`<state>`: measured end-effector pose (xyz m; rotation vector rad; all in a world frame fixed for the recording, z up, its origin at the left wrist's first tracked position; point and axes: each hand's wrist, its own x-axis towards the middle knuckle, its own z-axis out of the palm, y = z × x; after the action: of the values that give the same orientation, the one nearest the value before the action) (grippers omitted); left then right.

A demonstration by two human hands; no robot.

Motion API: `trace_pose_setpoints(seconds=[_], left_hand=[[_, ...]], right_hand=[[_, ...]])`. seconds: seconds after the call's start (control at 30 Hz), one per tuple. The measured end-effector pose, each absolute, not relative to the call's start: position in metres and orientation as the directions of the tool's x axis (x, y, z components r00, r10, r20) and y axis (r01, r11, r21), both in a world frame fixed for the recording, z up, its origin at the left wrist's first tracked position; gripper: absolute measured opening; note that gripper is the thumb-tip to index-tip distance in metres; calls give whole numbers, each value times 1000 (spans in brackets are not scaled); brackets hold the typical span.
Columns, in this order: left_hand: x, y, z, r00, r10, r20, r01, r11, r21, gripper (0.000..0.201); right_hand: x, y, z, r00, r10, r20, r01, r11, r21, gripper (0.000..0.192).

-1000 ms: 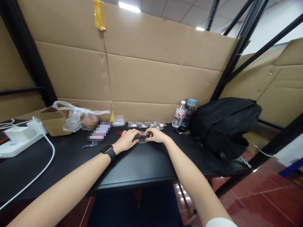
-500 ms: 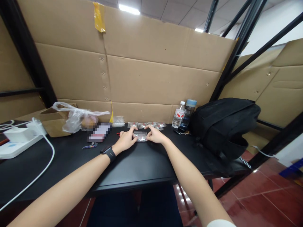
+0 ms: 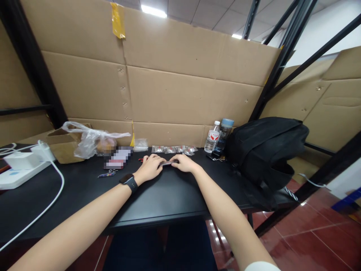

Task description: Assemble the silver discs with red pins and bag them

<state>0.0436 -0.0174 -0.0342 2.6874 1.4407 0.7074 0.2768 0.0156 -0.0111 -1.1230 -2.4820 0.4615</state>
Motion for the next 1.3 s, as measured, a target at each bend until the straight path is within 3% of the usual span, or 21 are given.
trace_pose_setpoints(seconds=[0.1, 0.2, 0.37, 0.57, 0.8, 0.9, 1.03, 1.2, 1.3], left_hand=[[43, -16, -31, 375, 830, 413, 800, -515, 309, 28], [43, -15, -27, 262, 897, 356, 803, -407, 435, 25], [41, -13, -22, 137, 956, 260, 750, -272, 603, 26], [41, -17, -14, 132, 945, 298, 750, -292, 593, 23], [9, -7, -1, 90, 832, 547, 858, -344, 382, 25], [-21, 7, -6, 144, 839, 524, 857, -370, 358, 24], [-44, 20, -17, 303, 835, 459, 792, -489, 367, 22], [-40, 20, -17, 430, 810, 400, 794, -549, 259, 26], [-34, 16, -15, 443, 803, 399, 816, -545, 191, 21]], right_hand=[[277, 20, -14, -561, 793, 238, 618, 592, -517, 21], [276, 24, -18, -494, 825, 274, 532, 536, -655, 23], [273, 26, -21, -462, 848, 261, 282, 420, -863, 44], [270, 22, -20, -379, 887, 264, 192, 354, -915, 48], [265, 46, -1, -149, 932, 329, 191, 354, -916, 40], [254, 76, 12, -107, 964, 244, 353, 266, -897, 36], [232, 111, 19, -88, 983, 162, 639, 181, -748, 31], [217, 121, 5, -23, 978, 209, 762, 152, -629, 33], [218, 112, -2, -4, 962, 273, 876, 135, -463, 35]])
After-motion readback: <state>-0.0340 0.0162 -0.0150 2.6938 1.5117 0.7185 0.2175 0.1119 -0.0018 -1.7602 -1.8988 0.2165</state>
